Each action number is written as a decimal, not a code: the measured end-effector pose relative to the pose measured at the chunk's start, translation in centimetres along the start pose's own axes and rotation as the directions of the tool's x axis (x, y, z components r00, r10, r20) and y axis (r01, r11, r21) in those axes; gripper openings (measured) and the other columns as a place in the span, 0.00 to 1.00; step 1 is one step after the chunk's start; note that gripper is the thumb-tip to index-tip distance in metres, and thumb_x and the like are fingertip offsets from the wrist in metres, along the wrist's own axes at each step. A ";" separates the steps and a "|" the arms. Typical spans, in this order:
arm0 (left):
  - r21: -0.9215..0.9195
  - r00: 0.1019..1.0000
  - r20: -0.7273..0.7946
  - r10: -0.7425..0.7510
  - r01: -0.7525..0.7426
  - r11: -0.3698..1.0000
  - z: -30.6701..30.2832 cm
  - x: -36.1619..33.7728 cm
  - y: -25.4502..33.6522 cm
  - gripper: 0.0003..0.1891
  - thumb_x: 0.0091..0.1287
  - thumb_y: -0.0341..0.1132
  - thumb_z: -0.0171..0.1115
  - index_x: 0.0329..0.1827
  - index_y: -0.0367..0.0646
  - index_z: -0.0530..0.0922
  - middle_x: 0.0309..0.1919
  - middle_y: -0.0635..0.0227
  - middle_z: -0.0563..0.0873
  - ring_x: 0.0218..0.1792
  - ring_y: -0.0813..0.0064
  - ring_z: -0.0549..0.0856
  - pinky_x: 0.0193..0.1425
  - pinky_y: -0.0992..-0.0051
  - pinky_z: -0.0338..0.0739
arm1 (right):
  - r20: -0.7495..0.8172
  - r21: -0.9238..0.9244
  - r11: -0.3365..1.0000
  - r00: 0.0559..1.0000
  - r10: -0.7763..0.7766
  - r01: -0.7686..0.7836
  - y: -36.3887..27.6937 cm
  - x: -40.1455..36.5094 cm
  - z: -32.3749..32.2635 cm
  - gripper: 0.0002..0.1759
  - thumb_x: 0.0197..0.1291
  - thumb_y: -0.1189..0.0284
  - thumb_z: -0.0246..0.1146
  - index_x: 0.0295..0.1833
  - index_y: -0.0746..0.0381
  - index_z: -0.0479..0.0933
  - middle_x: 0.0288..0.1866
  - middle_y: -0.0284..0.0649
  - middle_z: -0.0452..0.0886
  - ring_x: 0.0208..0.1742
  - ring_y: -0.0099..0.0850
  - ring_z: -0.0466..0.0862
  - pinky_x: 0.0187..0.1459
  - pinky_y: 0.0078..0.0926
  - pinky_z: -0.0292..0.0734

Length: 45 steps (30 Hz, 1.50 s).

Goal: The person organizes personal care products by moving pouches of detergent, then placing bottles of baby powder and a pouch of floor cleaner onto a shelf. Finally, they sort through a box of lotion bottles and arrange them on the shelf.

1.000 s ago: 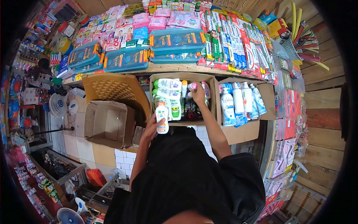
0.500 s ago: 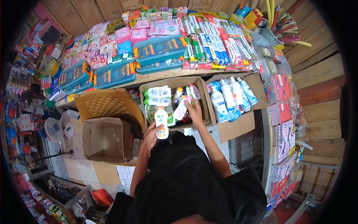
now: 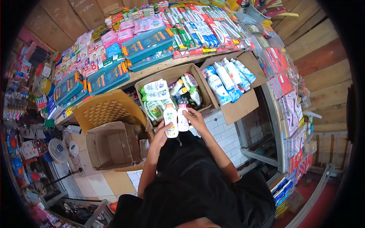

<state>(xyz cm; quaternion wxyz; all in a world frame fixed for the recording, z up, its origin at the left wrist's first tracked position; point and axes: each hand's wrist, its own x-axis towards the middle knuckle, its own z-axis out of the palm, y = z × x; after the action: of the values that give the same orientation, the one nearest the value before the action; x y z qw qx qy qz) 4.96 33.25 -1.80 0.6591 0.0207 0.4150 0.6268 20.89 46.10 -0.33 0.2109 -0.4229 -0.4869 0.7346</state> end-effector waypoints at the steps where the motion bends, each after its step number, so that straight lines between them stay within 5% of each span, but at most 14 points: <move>1: 0.002 1.000 0.013 -0.014 0.014 1.000 0.0 -0.2 -0.2 0.22 0.70 0.31 0.61 0.66 0.39 0.70 0.56 0.64 0.83 0.55 0.70 0.84 0.59 0.67 0.78 | -0.023 0.011 1.000 1.000 0.007 -0.007 -0.3 -0.9 0.1 0.20 0.66 0.62 0.67 0.59 0.61 0.79 0.38 0.27 0.83 0.38 0.13 0.79 0.34 0.15 0.72; 13: 0.163 0.971 0.166 -0.173 0.146 0.976 3.8 -1.5 -3.4 0.24 0.71 0.31 0.60 0.68 0.38 0.66 0.58 0.62 0.81 0.57 0.69 0.83 0.60 0.67 0.78 | -0.148 0.144 0.988 0.989 -0.031 0.053 1.2 -10.1 -3.8 0.29 0.61 0.71 0.69 0.68 0.62 0.71 0.49 0.34 0.85 0.43 0.18 0.83 0.38 0.17 0.75; 26: 0.393 0.798 0.390 -0.459 0.306 0.867 10.5 -6.8 -14.5 0.24 0.71 0.32 0.61 0.67 0.34 0.67 0.57 0.60 0.82 0.56 0.70 0.84 0.61 0.70 0.78 | -0.490 0.355 0.878 0.864 -0.118 0.321 6.4 -28.0 -9.5 0.31 0.61 0.72 0.71 0.67 0.68 0.69 0.49 0.40 0.84 0.48 0.24 0.85 0.48 0.21 0.80; 34: 0.582 0.584 0.448 -0.677 0.384 0.716 13.6 -11.6 -18.5 0.22 0.71 0.31 0.61 0.65 0.32 0.68 0.56 0.58 0.82 0.55 0.71 0.84 0.60 0.71 0.80 | -0.714 0.353 0.827 0.697 -0.064 0.437 10.4 -38.1 -7.4 0.31 0.61 0.69 0.71 0.67 0.66 0.69 0.51 0.40 0.84 0.46 0.22 0.84 0.40 0.17 0.77; 45: 0.781 0.280 0.433 -0.857 0.359 0.512 12.9 -17.7 -21.7 0.29 0.71 0.31 0.61 0.72 0.40 0.61 0.58 0.57 0.81 0.58 0.68 0.82 0.62 0.69 0.78 | -0.940 0.246 0.753 0.339 0.032 0.611 14.5 -47.1 2.6 0.30 0.62 0.68 0.70 0.66 0.64 0.70 0.51 0.38 0.84 0.44 0.19 0.84 0.40 0.16 0.76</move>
<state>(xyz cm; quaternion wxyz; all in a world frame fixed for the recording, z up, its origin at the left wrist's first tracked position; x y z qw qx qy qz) 32.23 20.05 4.00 0.9255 0.3098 0.2045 0.0757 46.31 4.42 6.76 0.6897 -0.5664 -0.1196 0.4350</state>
